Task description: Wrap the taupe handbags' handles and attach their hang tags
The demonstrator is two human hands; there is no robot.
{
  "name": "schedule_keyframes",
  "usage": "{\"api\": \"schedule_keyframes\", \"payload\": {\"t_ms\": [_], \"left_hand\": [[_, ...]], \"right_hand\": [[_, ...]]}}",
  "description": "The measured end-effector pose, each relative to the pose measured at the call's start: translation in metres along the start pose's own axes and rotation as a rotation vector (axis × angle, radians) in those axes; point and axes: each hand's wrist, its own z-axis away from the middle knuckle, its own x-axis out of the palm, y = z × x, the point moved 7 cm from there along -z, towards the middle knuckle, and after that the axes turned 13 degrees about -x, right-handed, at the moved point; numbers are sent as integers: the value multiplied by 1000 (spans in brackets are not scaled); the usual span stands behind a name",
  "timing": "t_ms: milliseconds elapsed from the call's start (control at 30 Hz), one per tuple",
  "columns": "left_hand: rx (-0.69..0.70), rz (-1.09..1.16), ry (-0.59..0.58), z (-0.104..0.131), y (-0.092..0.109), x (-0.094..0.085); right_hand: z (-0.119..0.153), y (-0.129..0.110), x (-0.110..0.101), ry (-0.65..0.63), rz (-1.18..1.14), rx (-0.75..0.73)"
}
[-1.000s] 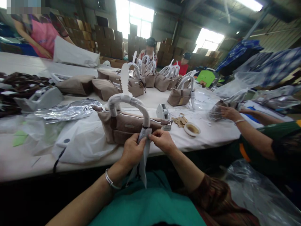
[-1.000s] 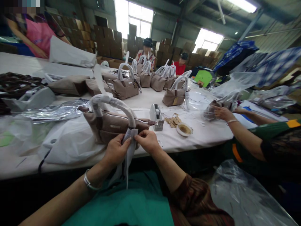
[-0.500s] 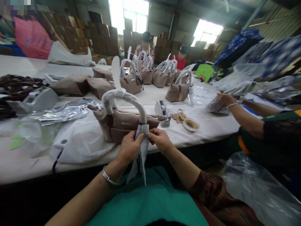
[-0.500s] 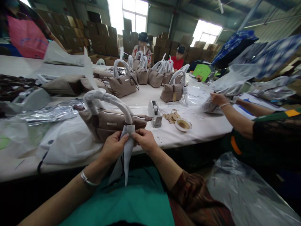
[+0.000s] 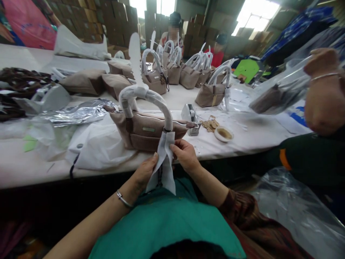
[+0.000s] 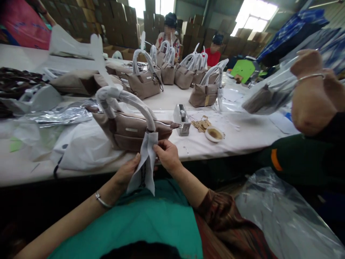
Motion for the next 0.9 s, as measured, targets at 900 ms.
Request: {"api": "schedule_keyframes", "payload": {"t_ms": [900], "left_hand": [[78, -129, -60, 1, -16, -13]], "right_hand": [[36, 56, 16, -106, -86, 257]]}}
